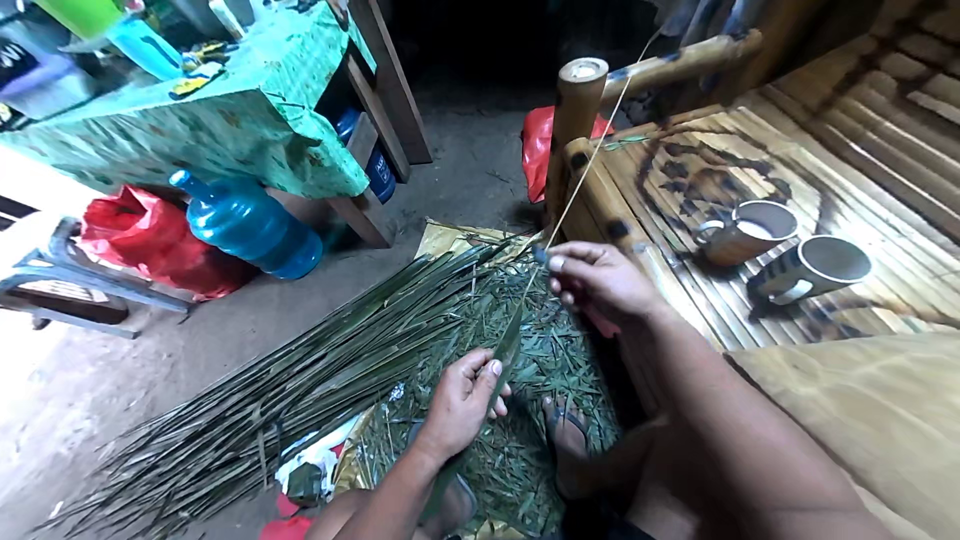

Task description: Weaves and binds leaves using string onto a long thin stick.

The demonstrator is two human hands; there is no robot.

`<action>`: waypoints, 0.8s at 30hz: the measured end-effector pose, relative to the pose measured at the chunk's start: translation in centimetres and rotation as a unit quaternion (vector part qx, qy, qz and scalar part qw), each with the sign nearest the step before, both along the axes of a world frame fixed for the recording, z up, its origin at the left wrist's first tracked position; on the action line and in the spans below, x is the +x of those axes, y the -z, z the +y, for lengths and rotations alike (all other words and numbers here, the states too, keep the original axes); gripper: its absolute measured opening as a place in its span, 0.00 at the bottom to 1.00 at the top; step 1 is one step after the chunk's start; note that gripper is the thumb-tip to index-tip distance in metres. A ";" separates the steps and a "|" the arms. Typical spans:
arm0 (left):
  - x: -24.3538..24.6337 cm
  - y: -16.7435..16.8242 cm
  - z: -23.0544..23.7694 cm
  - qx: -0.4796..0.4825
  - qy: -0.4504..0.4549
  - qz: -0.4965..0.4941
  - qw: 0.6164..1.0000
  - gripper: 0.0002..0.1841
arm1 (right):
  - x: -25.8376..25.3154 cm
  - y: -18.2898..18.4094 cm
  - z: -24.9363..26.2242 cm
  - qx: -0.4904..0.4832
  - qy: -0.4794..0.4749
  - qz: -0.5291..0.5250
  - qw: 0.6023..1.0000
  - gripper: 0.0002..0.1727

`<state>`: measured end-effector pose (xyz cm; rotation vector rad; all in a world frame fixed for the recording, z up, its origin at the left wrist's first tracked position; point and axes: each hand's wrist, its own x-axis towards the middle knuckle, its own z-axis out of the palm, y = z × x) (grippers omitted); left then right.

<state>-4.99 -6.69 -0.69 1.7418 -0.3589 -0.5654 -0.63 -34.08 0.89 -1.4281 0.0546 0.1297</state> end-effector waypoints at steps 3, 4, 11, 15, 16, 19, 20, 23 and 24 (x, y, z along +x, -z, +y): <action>0.1 0.2 0.1 0.009 0.015 0.006 1.000 0.14 | 0.1 -0.3 -0.9 0.018 0.062 -0.001 0.998 0.15; 0.3 0.2 0.1 0.006 0.015 0.026 1.000 0.15 | -0.1 -0.3 -0.8 0.017 0.041 -0.008 0.999 0.15; 1.0 0.3 1.0 -0.205 0.070 0.262 0.940 0.22 | -0.6 1.4 1.4 0.006 -0.201 -0.019 0.979 0.15; 0.7 0.7 1.5 -0.231 0.104 0.323 0.912 0.20 | -0.4 1.3 0.4 0.035 -0.131 -0.023 0.990 0.14; 0.5 0.8 1.6 -0.224 0.109 0.322 0.913 0.21 | -0.3 1.2 0.0 0.031 -0.109 -0.023 0.993 0.14; 0.2 1.4 1.9 -0.170 0.123 0.283 0.936 0.20 | 0.1 0.7 -1.5 0.039 -0.046 -0.014 0.998 0.14; 0.1 1.6 1.9 -0.141 0.125 0.264 0.946 0.20 | 0.4 0.6 -2.1 0.043 -0.026 -0.013 0.999 0.15; -0.3 1.9 2.1 -0.073 0.121 0.234 0.962 0.19 | 1.0 -0.1 -4.0 0.049 0.049 -0.011 0.998 0.16; -0.5 2.1 2.2 -0.053 0.117 0.225 0.966 0.18 | 1.2 -0.4 -4.5 0.048 0.086 -0.007 0.995 0.17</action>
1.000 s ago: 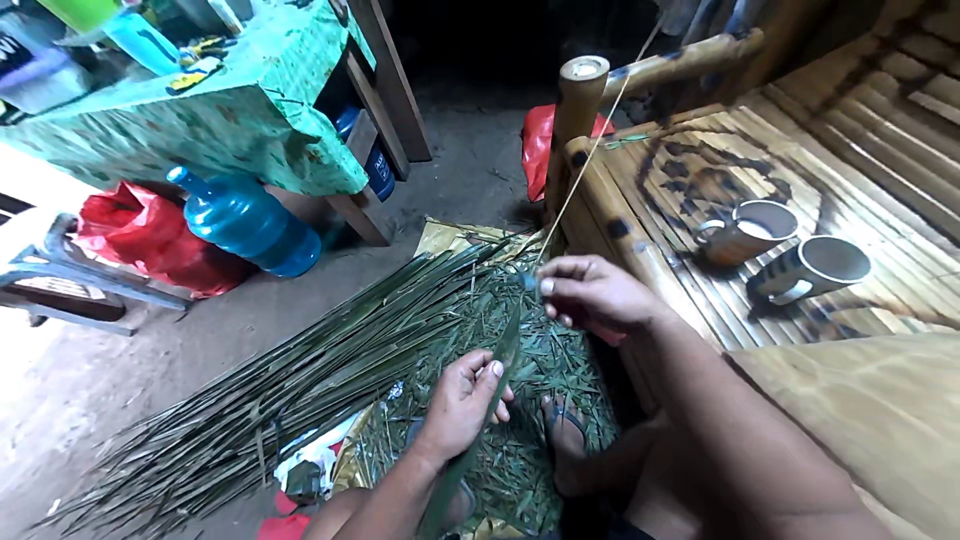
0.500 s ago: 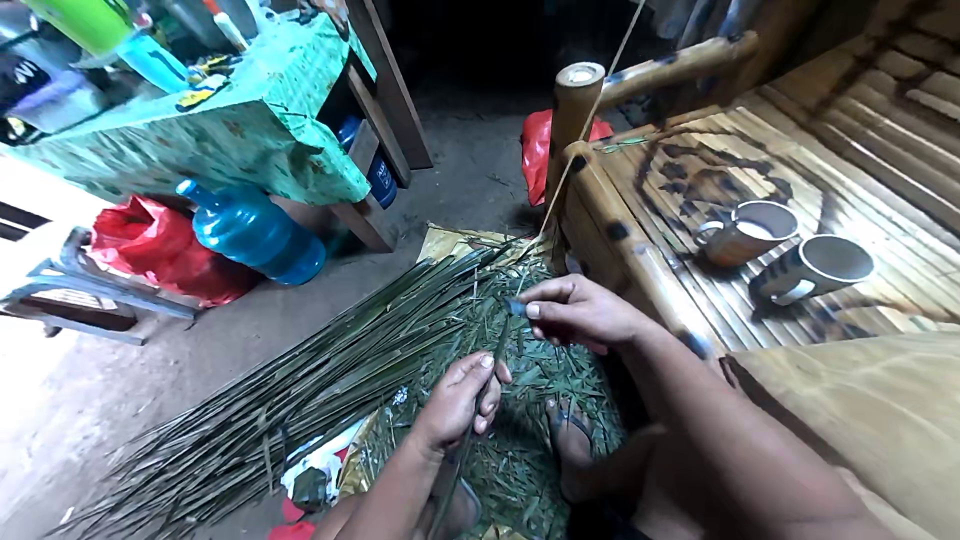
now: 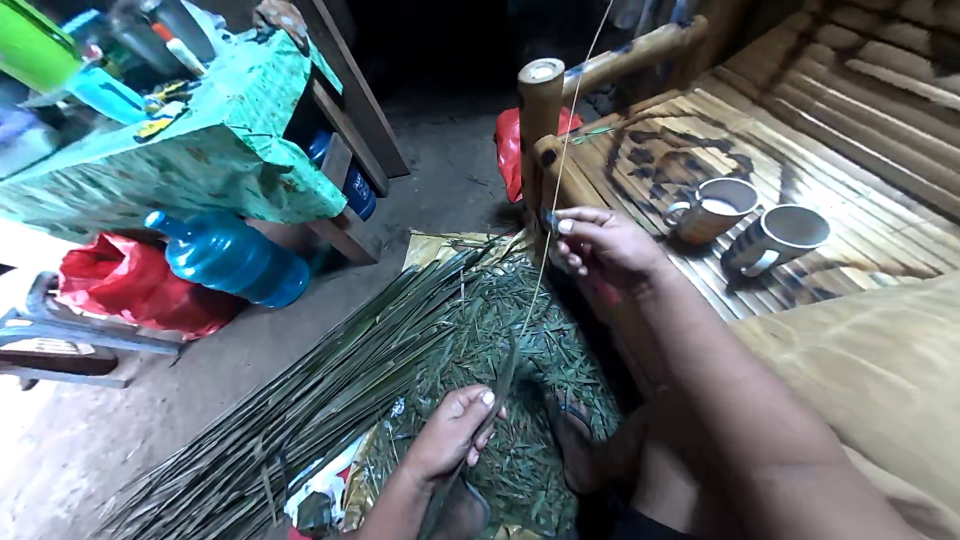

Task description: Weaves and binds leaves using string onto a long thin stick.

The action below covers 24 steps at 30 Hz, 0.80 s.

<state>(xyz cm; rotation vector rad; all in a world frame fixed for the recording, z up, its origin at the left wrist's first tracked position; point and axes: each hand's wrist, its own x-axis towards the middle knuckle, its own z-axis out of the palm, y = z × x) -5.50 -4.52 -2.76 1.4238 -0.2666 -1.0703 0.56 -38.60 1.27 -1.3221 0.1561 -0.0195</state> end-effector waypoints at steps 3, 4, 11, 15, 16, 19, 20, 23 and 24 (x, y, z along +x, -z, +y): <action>-0.4 0.4 0.1 0.030 -0.013 -0.012 0.999 0.13 | 0.3 -0.8 -1.0 0.016 0.137 0.021 0.990 0.17; -0.4 0.4 0.0 0.028 -0.029 -0.010 0.999 0.12 | 0.4 -0.7 -1.1 0.022 0.163 0.021 0.986 0.17; 0.7 -0.9 -1.3 -0.016 -0.113 -0.007 0.993 0.15 | -0.7 2.6 6.1 0.026 -0.160 0.039 0.986 0.17; 0.5 -0.9 -1.3 -0.071 -0.119 0.046 0.989 0.19 | -0.7 2.4 6.8 0.008 -0.124 0.035 0.992 0.17; 0.2 -0.7 -1.2 -0.084 -0.116 0.057 0.988 0.19 | -0.8 2.2 6.2 -0.001 -0.103 0.032 0.994 0.17; -0.2 -0.8 -1.3 -0.101 -0.126 0.068 0.985 0.15 | -1.2 1.5 5.3 -0.009 -0.127 0.018 0.992 0.15; -0.1 -1.1 -1.4 -0.103 -0.139 0.067 0.983 0.14 | -1.5 1.5 5.4 -0.008 -0.161 0.010 0.987 0.14; 0.4 -1.6 -1.5 -0.113 -0.179 0.061 0.975 0.14 | -2.3 1.7 7.0 -0.015 -0.282 -0.018 0.959 0.12; 0.5 -1.6 -1.5 -0.120 -0.184 0.062 0.974 0.13 | -2.6 1.9 7.7 -0.021 -0.324 -0.029 0.945 0.12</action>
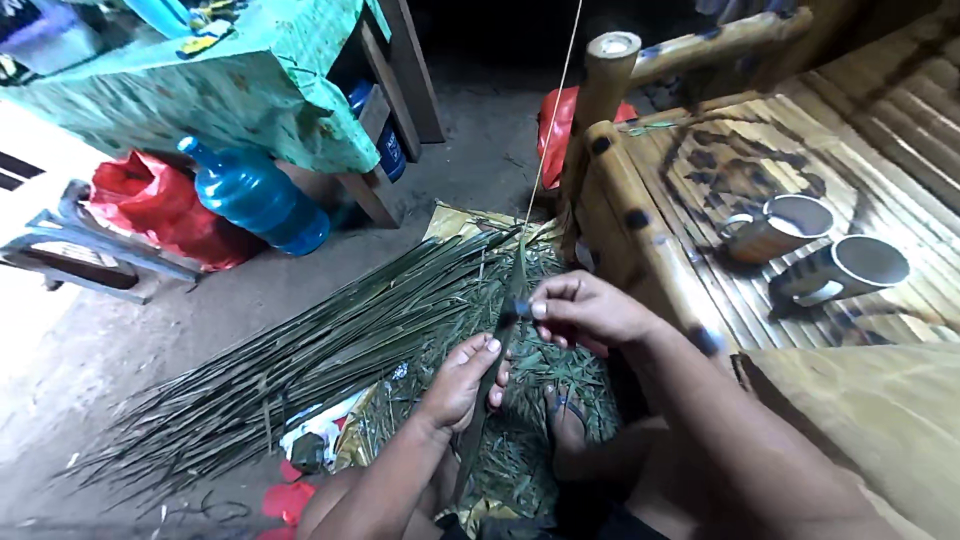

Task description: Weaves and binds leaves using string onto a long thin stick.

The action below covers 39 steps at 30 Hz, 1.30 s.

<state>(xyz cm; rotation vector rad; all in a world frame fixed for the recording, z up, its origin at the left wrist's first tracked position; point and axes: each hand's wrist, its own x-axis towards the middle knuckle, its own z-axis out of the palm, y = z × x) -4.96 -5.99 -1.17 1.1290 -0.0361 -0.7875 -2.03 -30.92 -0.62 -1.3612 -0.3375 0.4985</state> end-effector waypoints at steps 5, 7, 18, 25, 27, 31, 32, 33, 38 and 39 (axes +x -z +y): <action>0.2 -0.3 0.3 -0.061 0.017 0.017 0.998 0.12 | -0.6 0.2 1.8 0.011 -0.028 -0.050 0.998 0.12; 0.0 -0.5 0.5 -0.075 0.036 0.021 0.996 0.12 | -0.2 0.0 1.1 0.008 0.025 -0.072 0.997 0.12; -0.1 -0.4 0.5 -0.073 0.057 0.002 0.996 0.12 | 0.0 -0.8 -0.7 0.001 0.068 -0.058 0.996 0.12; 0.3 -0.5 0.8 -0.097 0.055 0.016 0.994 0.12 | -0.2 0.1 1.0 0.009 -0.055 -0.090 0.994 0.14; 0.1 -0.6 0.9 -0.095 0.070 0.022 0.993 0.12 | 0.2 0.0 0.4 0.011 -0.004 -0.108 0.994 0.13; -0.3 -0.5 0.9 -0.106 0.091 0.023 0.990 0.12 | 0.7 -0.7 -0.8 0.009 0.076 -0.136 0.988 0.12; -0.3 -0.4 0.9 -0.107 0.092 0.025 0.990 0.12 | 0.9 -0.6 -1.1 0.009 0.093 -0.140 0.986 0.12; -0.3 -0.3 0.9 -0.104 0.093 0.027 0.990 0.12 | 1.0 -0.6 -1.3 0.006 0.113 -0.141 0.984 0.12; -0.4 -0.3 0.7 -0.058 0.094 0.021 0.994 0.12 | 1.6 -0.7 -3.1 0.000 0.212 -0.091 0.973 0.11; -0.4 -0.3 0.6 -0.048 0.090 0.019 0.995 0.12 | 1.5 -0.8 -3.3 -0.002 0.195 -0.075 0.978 0.11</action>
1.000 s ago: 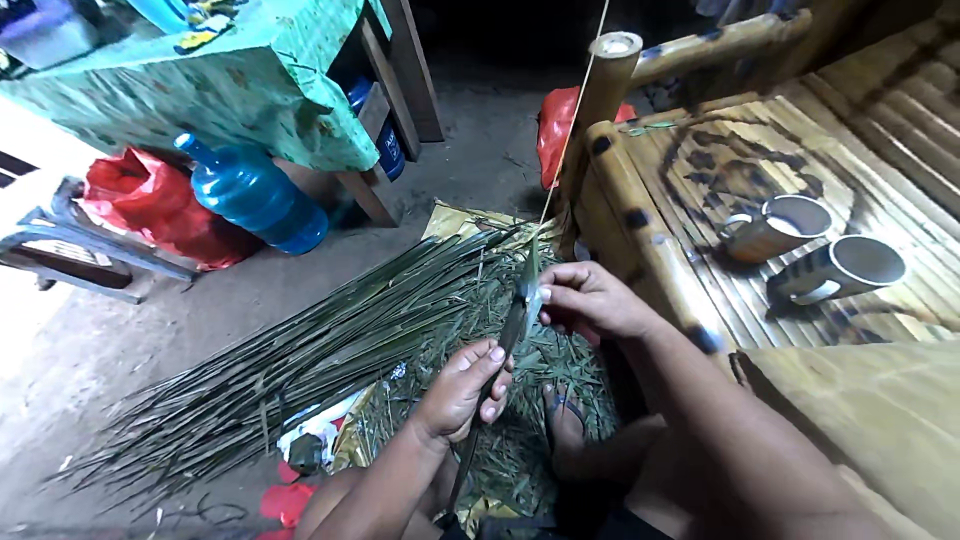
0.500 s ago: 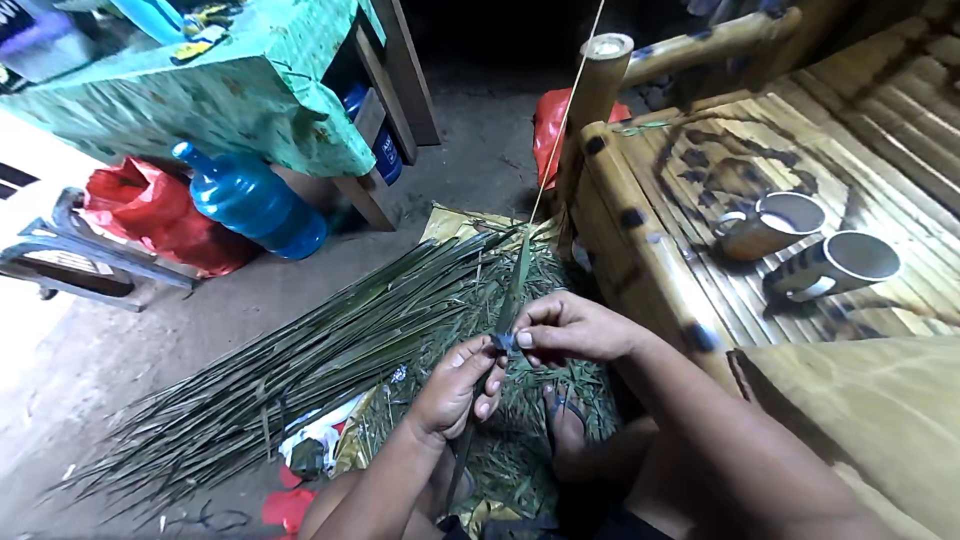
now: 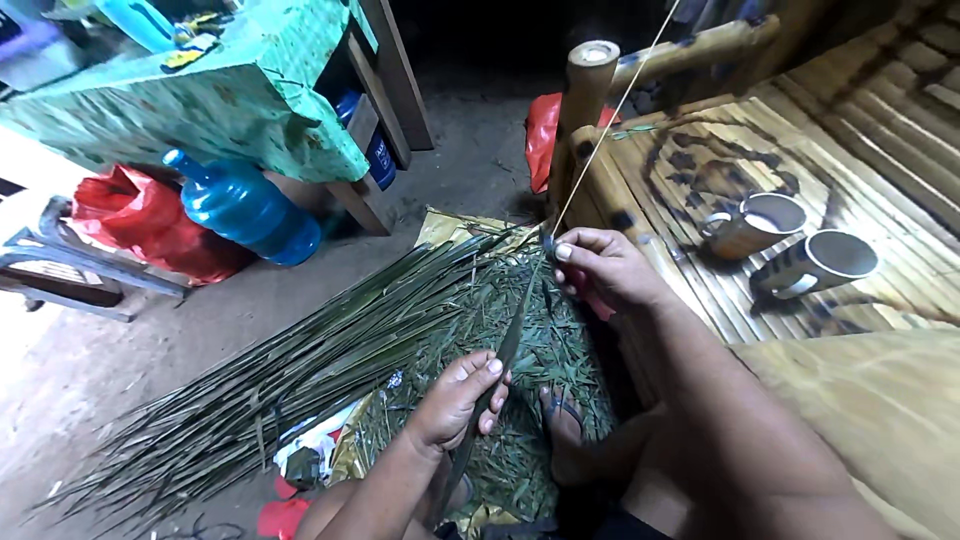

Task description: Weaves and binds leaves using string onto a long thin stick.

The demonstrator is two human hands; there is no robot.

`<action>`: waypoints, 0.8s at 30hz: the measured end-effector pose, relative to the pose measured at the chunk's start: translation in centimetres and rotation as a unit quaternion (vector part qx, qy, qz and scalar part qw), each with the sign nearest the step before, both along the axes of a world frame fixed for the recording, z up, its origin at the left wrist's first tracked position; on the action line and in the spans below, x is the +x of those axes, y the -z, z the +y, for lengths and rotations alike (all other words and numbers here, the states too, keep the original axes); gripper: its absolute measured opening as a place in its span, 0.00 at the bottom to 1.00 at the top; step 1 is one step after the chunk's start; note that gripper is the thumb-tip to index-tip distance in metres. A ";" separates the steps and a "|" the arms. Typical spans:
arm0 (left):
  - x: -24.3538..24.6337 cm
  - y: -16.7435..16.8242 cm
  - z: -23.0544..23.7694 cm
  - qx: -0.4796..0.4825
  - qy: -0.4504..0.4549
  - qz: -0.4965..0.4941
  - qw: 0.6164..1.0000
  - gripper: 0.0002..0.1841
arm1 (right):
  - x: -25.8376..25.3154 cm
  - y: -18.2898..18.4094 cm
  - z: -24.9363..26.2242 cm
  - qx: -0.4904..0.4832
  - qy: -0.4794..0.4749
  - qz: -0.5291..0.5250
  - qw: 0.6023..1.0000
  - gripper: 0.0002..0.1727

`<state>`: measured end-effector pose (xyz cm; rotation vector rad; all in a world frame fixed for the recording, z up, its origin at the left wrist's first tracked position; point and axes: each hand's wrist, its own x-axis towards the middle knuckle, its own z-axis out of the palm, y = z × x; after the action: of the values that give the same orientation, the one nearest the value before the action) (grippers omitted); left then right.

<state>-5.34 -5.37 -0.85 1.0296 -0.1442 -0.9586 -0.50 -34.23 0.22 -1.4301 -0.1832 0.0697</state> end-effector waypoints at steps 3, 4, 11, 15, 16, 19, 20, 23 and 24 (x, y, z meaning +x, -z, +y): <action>0.2 0.0 -0.2 0.015 -0.016 -0.008 1.000 0.13 | -0.6 0.5 0.9 -0.022 -0.145 0.042 0.988 0.12; 0.3 0.1 -0.3 0.019 -0.021 -0.014 0.999 0.13 | -0.8 0.8 1.6 -0.021 -0.190 0.051 0.980 0.12; 0.4 -0.8 -0.1 0.076 -0.043 -0.060 0.994 0.12 | -0.4 0.6 1.9 -0.025 -0.142 0.026 0.989 0.12; 0.4 -0.8 -0.1 0.086 -0.047 -0.083 0.992 0.11 | -0.2 1.0 1.6 -0.043 -0.125 -0.010 0.991 0.13; 0.4 -0.8 -0.2 0.091 -0.049 -0.088 0.991 0.11 | -0.1 1.1 1.5 -0.048 -0.122 -0.015 0.991 0.13; 0.2 -0.9 -0.2 0.111 -0.049 -0.105 0.987 0.11 | 0.1 0.8 0.7 -0.070 -0.090 -0.017 0.993 0.12; 0.0 -0.9 -0.2 0.119 -0.046 -0.105 0.986 0.11 | 0.2 0.7 0.2 -0.067 -0.062 -0.008 0.996 0.11; -0.5 -0.8 -0.1 0.138 -0.032 -0.120 0.983 0.10 | 0.7 0.2 -0.9 -0.036 0.052 0.037 0.997 0.10; -0.6 -0.6 -0.1 0.142 -0.029 -0.125 0.982 0.10 | 0.6 0.1 -1.0 -0.028 0.075 0.048 0.996 0.10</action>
<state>-5.91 -5.43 -0.21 1.4105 -0.1888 -0.8086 0.12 -35.23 0.17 -1.4879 0.0049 0.0195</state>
